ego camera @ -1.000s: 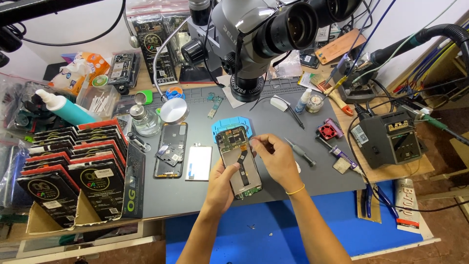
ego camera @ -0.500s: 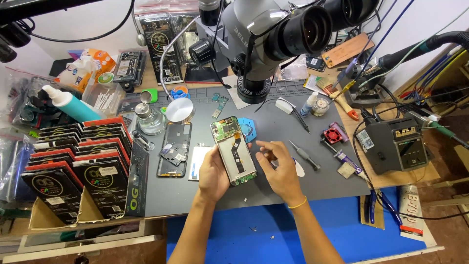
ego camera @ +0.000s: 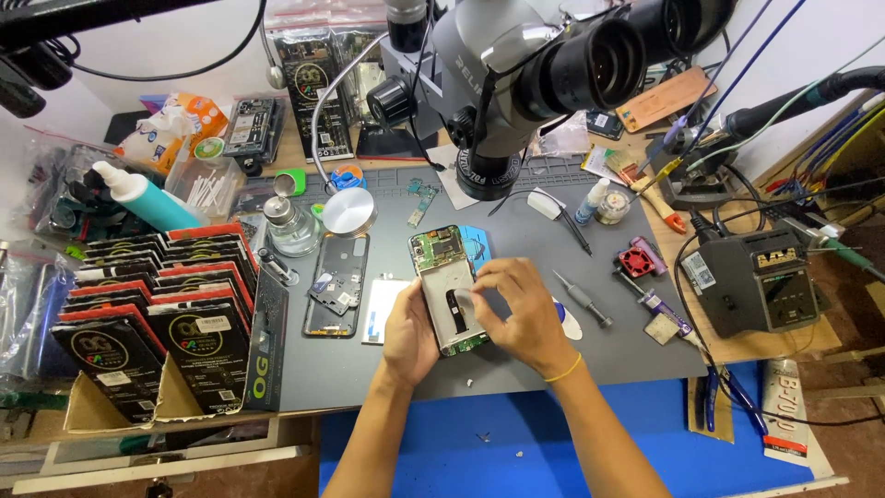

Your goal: Disassembling a smartphone to remove internal components like the battery and motherboard using specialized tools.

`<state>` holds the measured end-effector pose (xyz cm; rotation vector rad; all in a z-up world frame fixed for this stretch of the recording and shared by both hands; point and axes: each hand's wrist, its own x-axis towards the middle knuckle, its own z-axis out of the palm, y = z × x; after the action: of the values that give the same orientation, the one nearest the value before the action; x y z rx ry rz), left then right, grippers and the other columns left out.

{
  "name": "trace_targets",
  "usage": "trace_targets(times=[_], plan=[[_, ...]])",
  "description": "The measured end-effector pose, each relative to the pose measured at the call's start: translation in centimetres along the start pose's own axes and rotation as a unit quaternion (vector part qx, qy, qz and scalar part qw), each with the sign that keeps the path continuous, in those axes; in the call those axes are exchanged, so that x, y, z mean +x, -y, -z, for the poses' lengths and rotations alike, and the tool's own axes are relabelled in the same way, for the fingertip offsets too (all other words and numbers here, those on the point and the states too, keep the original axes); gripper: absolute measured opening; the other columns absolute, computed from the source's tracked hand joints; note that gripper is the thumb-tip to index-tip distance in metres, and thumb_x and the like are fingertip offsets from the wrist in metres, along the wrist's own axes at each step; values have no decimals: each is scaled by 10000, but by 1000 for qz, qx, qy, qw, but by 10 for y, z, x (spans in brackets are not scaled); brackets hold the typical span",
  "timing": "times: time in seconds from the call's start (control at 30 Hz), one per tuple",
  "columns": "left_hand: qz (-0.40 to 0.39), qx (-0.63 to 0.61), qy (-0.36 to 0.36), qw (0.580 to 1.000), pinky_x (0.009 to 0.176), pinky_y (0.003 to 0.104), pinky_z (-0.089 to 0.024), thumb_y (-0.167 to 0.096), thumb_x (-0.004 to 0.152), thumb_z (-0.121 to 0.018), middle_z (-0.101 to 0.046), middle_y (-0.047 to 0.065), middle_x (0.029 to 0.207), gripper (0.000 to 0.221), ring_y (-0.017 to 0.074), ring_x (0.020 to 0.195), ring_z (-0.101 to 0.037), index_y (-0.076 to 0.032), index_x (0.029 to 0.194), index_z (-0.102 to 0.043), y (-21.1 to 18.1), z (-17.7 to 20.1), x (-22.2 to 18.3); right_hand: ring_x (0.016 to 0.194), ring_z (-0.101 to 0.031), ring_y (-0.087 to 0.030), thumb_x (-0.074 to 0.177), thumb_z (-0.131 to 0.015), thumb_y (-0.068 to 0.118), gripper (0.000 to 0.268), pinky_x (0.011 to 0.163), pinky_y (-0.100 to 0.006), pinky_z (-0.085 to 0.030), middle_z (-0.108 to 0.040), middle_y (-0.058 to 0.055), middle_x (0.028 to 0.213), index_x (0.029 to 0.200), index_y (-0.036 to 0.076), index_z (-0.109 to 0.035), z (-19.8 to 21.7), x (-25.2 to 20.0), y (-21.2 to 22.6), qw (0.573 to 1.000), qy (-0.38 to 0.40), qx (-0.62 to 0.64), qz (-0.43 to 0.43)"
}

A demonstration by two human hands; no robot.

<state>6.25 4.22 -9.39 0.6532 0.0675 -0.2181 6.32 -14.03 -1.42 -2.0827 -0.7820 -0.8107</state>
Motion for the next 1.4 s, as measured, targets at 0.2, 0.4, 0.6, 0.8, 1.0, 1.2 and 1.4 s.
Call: trace_targets(times=[0.2,0.4,0.6,0.8,1.0,1.2,1.4], plan=[[4,-104,-27,994,1094,559,-496,-378,1041,-409,-643,212,1453,537,404,1320,-617,-83,1437,-620,-24,-55,-20,952,-770,-199,951,-738,160,120,882,-357,-574,-809,-43,979,1064,143,-775,17,-5,23,961,14,191,-202],[-11,-142,30,989,1137,596,-438,-378,1076,-367,-488,294,1576,580,463,1433,-490,-54,1532,-522,-25,-36,-17,845,-766,-217,951,-777,134,71,858,-344,-596,-783,-25,874,1021,131,-785,20,-13,11,991,31,50,-123],[-3,-181,56,982,1197,607,-386,-469,1106,-322,-424,257,1624,618,478,1453,-452,-94,1575,-466,-25,-32,-16,862,-764,-252,948,-773,128,80,809,-347,-610,-782,-78,907,1027,129,-785,13,-20,16,988,130,31,-81],[1,-188,64,980,1203,585,-399,-471,1117,-311,-426,243,1629,612,463,1453,-458,-101,1578,-468,-23,-31,-17,897,-762,-243,964,-767,181,85,823,-352,-608,-778,-50,922,1044,152,-767,4,-22,13,980,152,43,-118],[-1,-175,70,982,1215,569,-395,-474,1109,-308,-438,245,1623,615,452,1467,-453,-102,1565,-487,-19,-28,-14,869,-771,-246,925,-817,263,219,817,-386,-625,-793,-79,890,1087,139,-736,0,-24,18,936,155,114,-294],[23,-118,35,992,1162,575,-441,-483,1091,-316,-500,218,1585,615,411,1422,-514,-135,1561,-503,-27,-47,-18,868,-736,-167,1020,-683,221,417,805,-333,-647,-795,-134,977,1354,-5,-576,-14,-28,7,788,114,395,-459],[-14,-17,-61,998,1126,526,-490,-469,1065,-367,-551,167,1566,620,400,1353,-599,-155,1589,-473,-7,-19,-8,938,-684,-128,1074,-585,199,301,922,-342,-598,-806,-101,1030,1304,34,-686,-7,-25,18,798,65,389,-457]])
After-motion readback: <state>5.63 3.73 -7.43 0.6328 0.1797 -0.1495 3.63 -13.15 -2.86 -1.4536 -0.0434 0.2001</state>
